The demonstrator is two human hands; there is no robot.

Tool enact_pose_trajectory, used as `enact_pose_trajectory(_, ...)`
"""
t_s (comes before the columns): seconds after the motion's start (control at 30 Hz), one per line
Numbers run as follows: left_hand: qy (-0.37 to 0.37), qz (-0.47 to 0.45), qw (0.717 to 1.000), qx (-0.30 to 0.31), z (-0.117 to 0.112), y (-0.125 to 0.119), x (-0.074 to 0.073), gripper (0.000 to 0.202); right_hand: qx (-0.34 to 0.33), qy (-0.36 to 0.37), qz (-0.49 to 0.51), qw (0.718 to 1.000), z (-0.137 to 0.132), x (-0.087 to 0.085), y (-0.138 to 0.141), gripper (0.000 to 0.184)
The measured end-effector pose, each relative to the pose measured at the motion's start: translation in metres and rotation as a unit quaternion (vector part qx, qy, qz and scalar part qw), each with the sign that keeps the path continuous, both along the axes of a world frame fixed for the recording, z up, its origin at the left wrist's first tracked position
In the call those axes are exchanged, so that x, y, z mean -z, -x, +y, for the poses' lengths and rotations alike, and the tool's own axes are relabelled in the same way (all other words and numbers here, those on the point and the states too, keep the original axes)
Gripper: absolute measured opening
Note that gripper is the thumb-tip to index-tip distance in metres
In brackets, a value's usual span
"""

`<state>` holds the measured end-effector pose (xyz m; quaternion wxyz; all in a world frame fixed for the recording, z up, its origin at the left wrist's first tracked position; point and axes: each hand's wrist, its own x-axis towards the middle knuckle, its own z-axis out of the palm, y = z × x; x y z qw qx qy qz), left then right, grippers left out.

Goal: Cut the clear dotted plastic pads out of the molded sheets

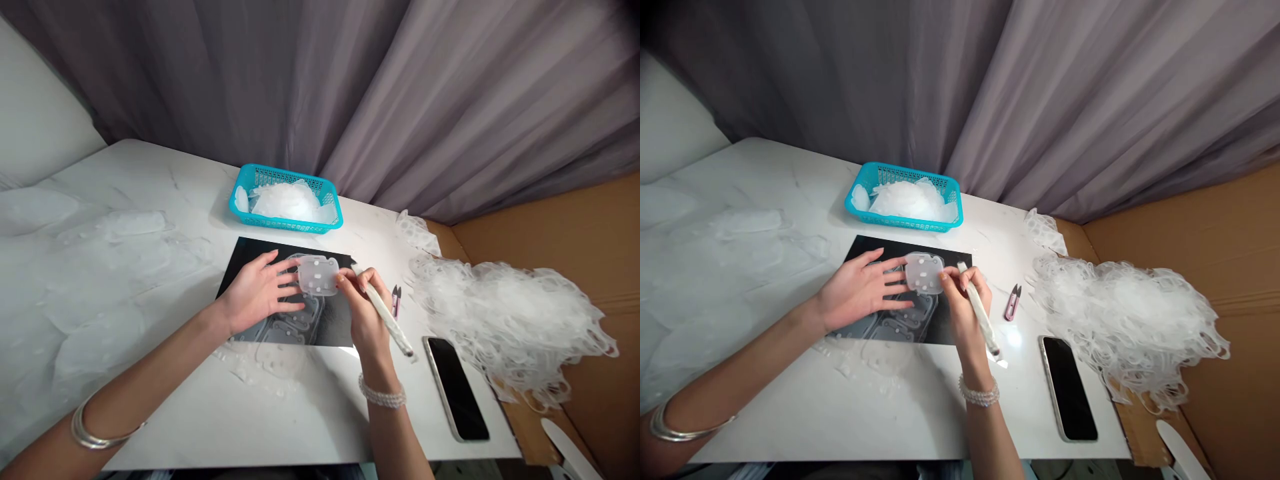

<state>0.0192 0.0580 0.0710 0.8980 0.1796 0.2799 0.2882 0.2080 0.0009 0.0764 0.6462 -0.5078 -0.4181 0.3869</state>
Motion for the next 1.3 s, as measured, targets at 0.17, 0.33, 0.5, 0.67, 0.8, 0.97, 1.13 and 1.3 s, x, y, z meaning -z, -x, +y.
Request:
enact_pose_trajectory(0.17, 0.039, -0.025, 0.999, -0.001, 0.0, -0.002, 0.009, 0.066, -0.052, 0.001, -0.103, 0.993, -0.008, 0.003, 0.009, 0.037)
enact_pose_trajectory(0.33, 0.046, -0.087, 0.995, -0.001, 0.0, 0.0, 0.011, 0.068, 0.04, -0.024, -0.067, 0.997, -0.009, 0.002, -0.01, 0.035)
enact_pose_trajectory(0.5, 0.039, -0.096, 0.995, -0.013, 0.003, 0.004, 0.009, 0.068, 0.112, -0.001, 0.007, 0.994, -0.01, 0.013, -0.046, 0.035)
enact_pose_trajectory(0.67, 0.046, -0.09, 0.995, -0.015, 0.001, 0.002, 0.006, 0.066, 0.109, 0.031, 0.023, 0.993, -0.015, 0.026, -0.055, 0.036)
enact_pose_trajectory(0.8, 0.044, -0.088, 0.995, -0.016, 0.0, 0.001, 0.004, 0.065, 0.098, 0.031, 0.022, 0.994, -0.015, 0.027, -0.053, 0.036)
enact_pose_trajectory(0.97, 0.031, -0.069, 0.997, -0.013, -0.001, 0.0, 0.002, 0.062, 0.078, 0.052, 0.007, 0.996, -0.015, 0.023, -0.044, 0.037)
enact_pose_trajectory(1.13, -0.068, 0.01, 0.998, -0.012, -0.006, -0.004, 0.003, 0.052, -0.087, 0.114, 0.06, 0.988, -0.019, 0.023, -0.012, 0.036)
enact_pose_trajectory(1.3, -0.111, 0.028, 0.993, 0.012, -0.01, -0.002, 0.006, 0.067, -0.14, 0.134, 0.114, 0.974, -0.017, 0.02, 0.007, 0.043)
